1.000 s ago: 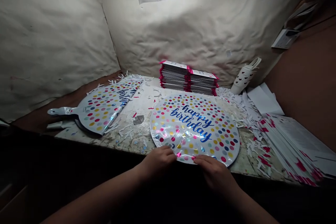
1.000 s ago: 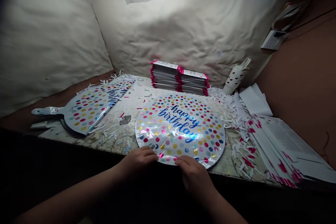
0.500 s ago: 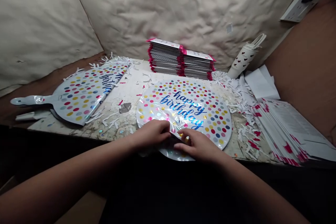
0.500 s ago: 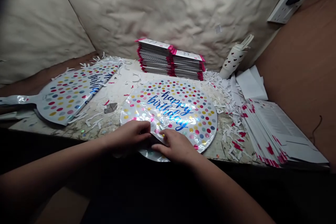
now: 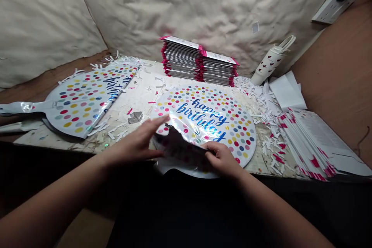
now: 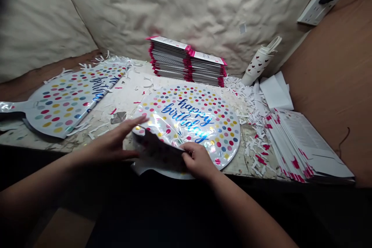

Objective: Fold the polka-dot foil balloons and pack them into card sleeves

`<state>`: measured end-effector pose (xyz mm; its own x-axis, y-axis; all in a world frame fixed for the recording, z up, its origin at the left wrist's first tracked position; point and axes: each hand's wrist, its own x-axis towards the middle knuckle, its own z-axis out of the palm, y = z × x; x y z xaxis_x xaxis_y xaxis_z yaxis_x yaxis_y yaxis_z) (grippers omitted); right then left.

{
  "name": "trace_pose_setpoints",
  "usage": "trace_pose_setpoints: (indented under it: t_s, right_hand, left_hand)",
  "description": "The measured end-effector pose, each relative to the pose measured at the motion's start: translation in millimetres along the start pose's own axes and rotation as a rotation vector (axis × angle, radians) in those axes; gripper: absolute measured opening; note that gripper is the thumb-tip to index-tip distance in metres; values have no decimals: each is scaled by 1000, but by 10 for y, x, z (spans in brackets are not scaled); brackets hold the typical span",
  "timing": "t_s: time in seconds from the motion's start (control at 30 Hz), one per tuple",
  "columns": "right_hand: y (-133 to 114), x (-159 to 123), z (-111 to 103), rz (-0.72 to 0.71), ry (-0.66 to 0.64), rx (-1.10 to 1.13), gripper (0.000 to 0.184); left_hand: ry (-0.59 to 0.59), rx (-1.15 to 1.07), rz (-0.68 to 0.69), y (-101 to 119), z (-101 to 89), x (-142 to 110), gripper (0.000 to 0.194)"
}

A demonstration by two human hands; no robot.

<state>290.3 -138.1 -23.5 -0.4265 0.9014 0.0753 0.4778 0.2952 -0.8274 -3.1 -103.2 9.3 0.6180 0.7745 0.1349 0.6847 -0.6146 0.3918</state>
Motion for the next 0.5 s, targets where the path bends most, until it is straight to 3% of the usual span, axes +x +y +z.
trace_pose_setpoints:
  t_s: [0.07,0.13,0.23,0.37,0.43,0.5]
  right_hand:
    - [-37,81,-39,-79,-77,-27,24]
    - [-33,172,-79,-134,-76,-139,32]
    - [60,148,-225,-126,-154,-374,47]
    - [148,-407,-690,-7,-375,-443,37]
    - [91,-708,-894,120,-308,-512,30]
    - [-17,-842,-920,190,-144,-611,36]
  left_hand:
    - [-126,-96,40,21,152,94,50]
    - [-211,-142,96,-9,280,140,34]
    - [-221,-167,94,-110,370,117,33]
    - [-231,-197,53,-159,346,78,34]
    - [-251,-223,77,-105,306,109,35]
    - [-266,-285,105,-18,256,171,35]
